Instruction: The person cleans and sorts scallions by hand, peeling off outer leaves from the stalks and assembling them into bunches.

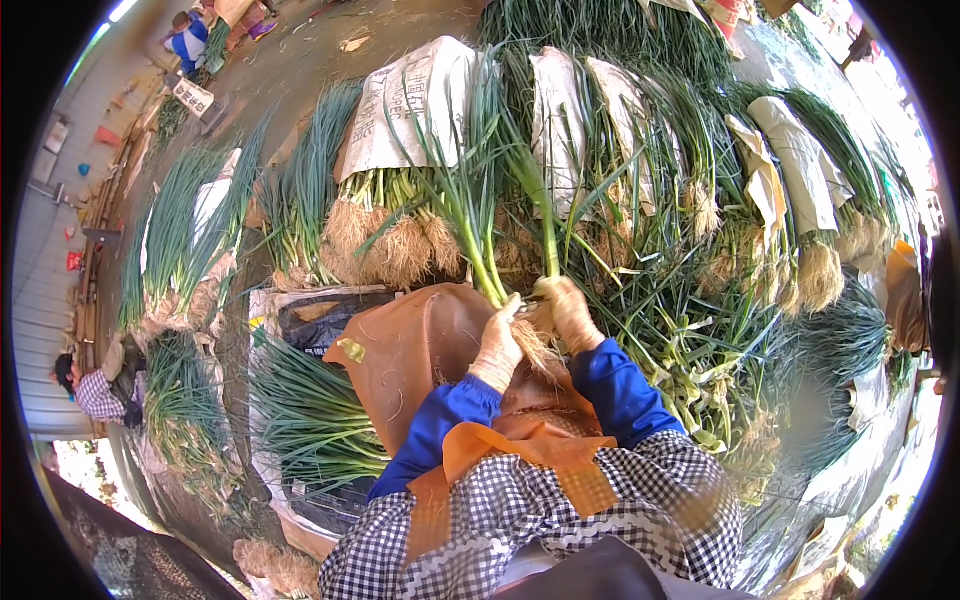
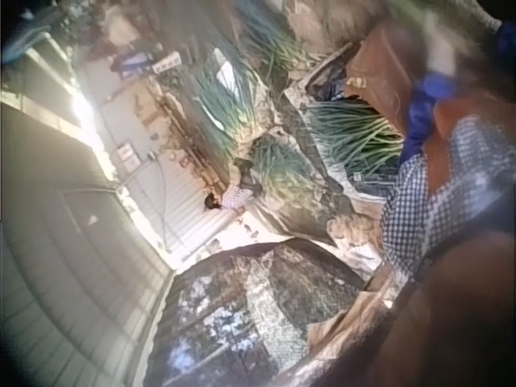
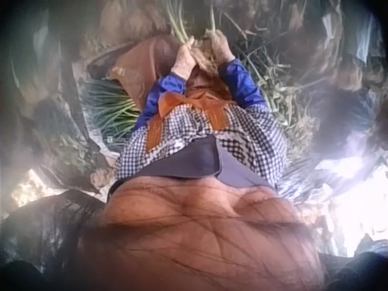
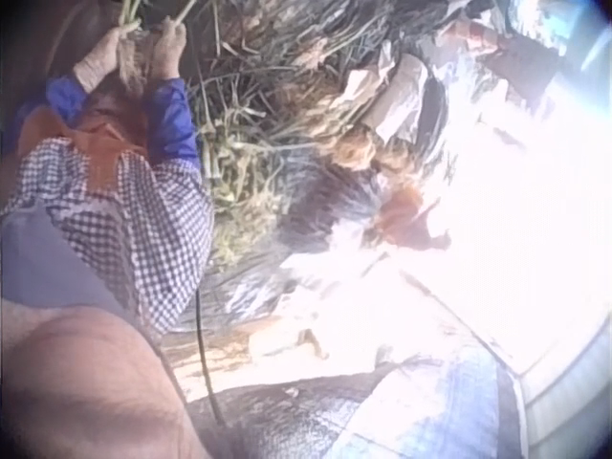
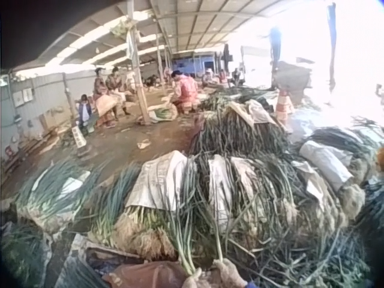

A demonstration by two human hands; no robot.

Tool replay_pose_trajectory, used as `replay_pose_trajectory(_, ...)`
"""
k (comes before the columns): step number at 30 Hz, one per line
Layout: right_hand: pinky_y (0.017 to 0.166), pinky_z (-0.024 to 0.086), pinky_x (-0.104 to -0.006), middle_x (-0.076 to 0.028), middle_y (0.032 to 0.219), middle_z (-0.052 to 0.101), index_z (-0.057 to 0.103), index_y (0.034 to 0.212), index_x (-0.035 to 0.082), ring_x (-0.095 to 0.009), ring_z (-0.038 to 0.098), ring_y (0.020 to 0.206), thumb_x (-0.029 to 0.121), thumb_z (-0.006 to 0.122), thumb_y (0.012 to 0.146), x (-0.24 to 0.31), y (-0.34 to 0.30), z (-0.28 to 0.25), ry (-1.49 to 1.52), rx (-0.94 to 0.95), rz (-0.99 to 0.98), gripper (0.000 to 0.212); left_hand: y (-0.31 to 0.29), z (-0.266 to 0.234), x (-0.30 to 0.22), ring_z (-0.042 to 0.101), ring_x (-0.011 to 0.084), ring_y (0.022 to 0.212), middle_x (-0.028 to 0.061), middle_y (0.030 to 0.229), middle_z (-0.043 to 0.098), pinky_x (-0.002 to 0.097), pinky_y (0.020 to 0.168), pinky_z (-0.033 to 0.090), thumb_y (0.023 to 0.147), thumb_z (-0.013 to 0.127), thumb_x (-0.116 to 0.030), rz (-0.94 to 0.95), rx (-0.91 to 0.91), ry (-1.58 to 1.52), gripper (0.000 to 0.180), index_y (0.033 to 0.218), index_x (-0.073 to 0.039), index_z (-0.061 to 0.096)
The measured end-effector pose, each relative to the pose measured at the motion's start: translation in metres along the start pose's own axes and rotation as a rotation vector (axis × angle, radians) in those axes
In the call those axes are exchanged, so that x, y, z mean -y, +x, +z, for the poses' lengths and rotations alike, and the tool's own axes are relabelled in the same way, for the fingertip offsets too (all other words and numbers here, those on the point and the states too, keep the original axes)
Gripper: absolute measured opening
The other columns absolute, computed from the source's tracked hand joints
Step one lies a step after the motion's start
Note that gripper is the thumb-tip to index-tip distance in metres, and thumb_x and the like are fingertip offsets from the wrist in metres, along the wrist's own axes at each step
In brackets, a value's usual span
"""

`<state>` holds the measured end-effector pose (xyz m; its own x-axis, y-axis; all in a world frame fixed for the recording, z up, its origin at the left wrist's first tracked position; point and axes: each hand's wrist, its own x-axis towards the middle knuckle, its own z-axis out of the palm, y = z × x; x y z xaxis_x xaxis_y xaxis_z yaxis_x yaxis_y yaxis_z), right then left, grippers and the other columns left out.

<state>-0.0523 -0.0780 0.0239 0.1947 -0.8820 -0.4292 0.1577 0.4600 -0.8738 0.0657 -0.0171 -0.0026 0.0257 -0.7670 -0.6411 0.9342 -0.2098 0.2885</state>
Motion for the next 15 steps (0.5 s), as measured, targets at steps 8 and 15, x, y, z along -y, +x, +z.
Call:
replay_pose_trajectory(8,0.064,0.05,-0.0418,-0.014,0.078,0.061,0.063,0.084,0.008,-0.031,0.061,0.068,0.035,0.056,0.082,0.014,0.011,-0.012,-1.398,0.549,-0.831,0.027,-0.017,-0.001,0.006,0.061,0.02,0.073,0.0073,0.09,0.063,0.0314,0.062,0.053,0.087,0.052,-0.006,-0.005,0.029,-0.021,0.011,0.098,-0.007,0.053)
replay_pose_trajectory(15,0.108,0.017,-0.048,-0.013,0.14,0.034,0.038,0.133,0.005,-0.031,0.027,0.131,0.059,0.054,0.077,0.096,0.113,-0.024,-1.791,-0.154,-0.38,0.079,-0.025,0.009,0.002,0.057,0.0199,0.08,0.0111,0.112,0.06,0.0316,0.06,0.05,0.088,0.05,-0.007,-0.014,0.246,-0.02,0.02,0.107,-0.011,0.053)
